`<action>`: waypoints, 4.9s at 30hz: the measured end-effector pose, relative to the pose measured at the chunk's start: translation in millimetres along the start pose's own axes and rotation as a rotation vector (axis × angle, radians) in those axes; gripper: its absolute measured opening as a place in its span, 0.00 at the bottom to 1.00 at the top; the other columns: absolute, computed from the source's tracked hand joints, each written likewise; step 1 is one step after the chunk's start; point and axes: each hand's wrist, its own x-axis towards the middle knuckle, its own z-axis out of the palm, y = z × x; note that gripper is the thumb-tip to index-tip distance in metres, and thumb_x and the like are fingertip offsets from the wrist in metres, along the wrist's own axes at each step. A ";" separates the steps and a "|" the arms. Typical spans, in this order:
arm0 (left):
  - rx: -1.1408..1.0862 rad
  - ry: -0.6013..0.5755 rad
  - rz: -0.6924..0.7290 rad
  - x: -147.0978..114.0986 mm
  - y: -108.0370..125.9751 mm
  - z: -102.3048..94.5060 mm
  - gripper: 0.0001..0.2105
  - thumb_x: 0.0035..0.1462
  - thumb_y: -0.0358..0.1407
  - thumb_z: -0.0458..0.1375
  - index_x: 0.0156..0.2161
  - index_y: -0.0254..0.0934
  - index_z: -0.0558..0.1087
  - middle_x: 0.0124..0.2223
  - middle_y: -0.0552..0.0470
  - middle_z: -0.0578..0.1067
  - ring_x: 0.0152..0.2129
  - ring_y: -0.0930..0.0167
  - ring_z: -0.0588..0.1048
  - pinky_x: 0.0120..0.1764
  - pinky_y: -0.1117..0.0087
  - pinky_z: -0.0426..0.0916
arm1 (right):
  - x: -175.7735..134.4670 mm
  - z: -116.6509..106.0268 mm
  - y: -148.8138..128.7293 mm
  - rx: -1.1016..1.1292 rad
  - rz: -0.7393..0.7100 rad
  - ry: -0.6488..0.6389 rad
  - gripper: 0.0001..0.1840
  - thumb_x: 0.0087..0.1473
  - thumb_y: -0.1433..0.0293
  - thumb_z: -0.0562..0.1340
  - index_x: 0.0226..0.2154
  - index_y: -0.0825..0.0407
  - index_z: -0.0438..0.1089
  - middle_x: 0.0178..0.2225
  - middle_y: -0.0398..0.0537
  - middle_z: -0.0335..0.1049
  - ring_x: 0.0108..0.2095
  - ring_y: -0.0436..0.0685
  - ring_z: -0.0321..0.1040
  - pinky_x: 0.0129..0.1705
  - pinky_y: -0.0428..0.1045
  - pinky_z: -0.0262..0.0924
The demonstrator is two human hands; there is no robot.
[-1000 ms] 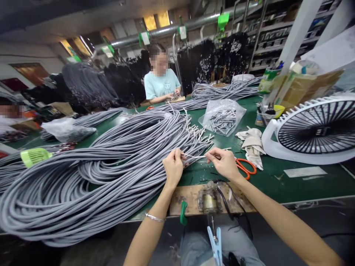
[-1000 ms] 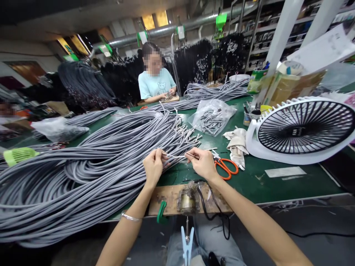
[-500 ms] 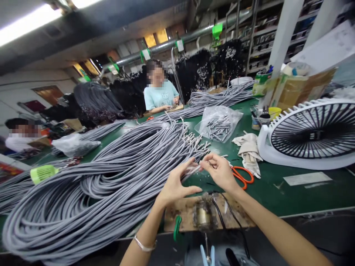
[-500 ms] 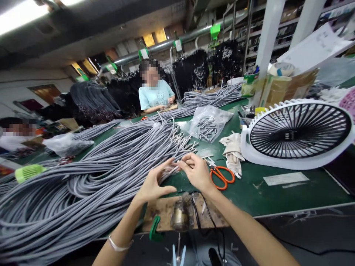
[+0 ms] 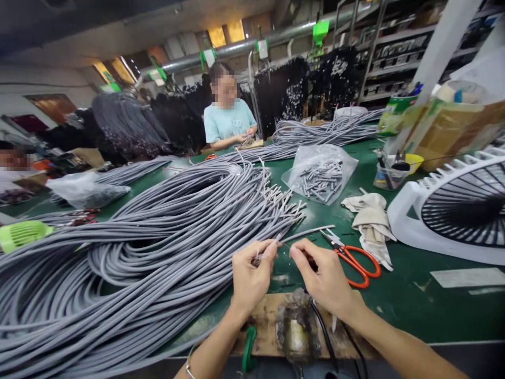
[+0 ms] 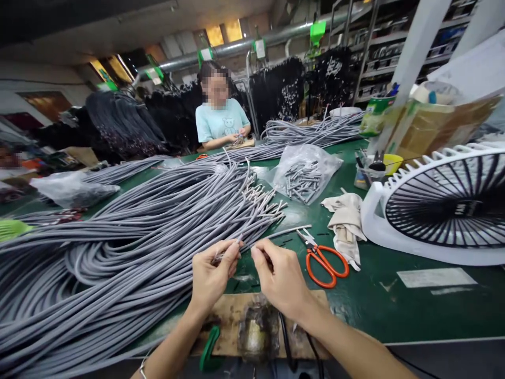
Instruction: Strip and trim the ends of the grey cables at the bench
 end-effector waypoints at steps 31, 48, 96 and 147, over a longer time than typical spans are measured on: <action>-0.137 -0.379 -0.291 -10.0 15.6 18.7 0.16 0.51 0.45 0.55 0.23 0.32 0.67 0.14 0.59 0.57 0.10 0.82 0.53 0.12 0.79 0.46 | 22.2 -18.2 11.6 -0.446 -0.050 0.727 0.11 0.59 0.70 0.47 0.28 0.51 0.60 0.22 0.45 0.62 0.20 0.50 0.60 0.24 0.45 0.52; 0.283 -0.482 -0.175 13.1 10.5 -18.5 0.15 0.52 0.42 0.55 0.21 0.32 0.71 0.14 0.55 0.65 0.12 0.77 0.62 0.17 0.77 0.55 | 10.5 -8.3 14.3 -0.449 -0.180 -0.067 0.08 0.45 0.77 0.56 0.25 0.54 0.70 0.21 0.44 0.70 0.22 0.49 0.64 0.25 0.44 0.49; 0.152 0.071 0.055 -1.1 3.6 -7.4 0.12 0.54 0.37 0.53 0.26 0.32 0.74 0.21 0.54 0.70 0.17 0.76 0.64 0.22 0.77 0.59 | -4.3 6.9 -5.9 0.086 -0.106 -0.391 0.11 0.53 0.72 0.54 0.21 0.55 0.63 0.16 0.36 0.44 0.18 0.45 0.41 0.20 0.42 0.40; 0.380 0.004 0.160 -7.9 -15.2 -23.4 0.11 0.54 0.38 0.55 0.30 0.33 0.76 0.24 0.52 0.73 0.22 0.73 0.68 0.28 0.74 0.62 | -0.2 3.0 2.6 0.011 -0.182 -0.389 0.16 0.55 0.68 0.55 0.19 0.56 0.64 0.19 0.40 0.59 0.21 0.46 0.54 0.26 0.42 0.50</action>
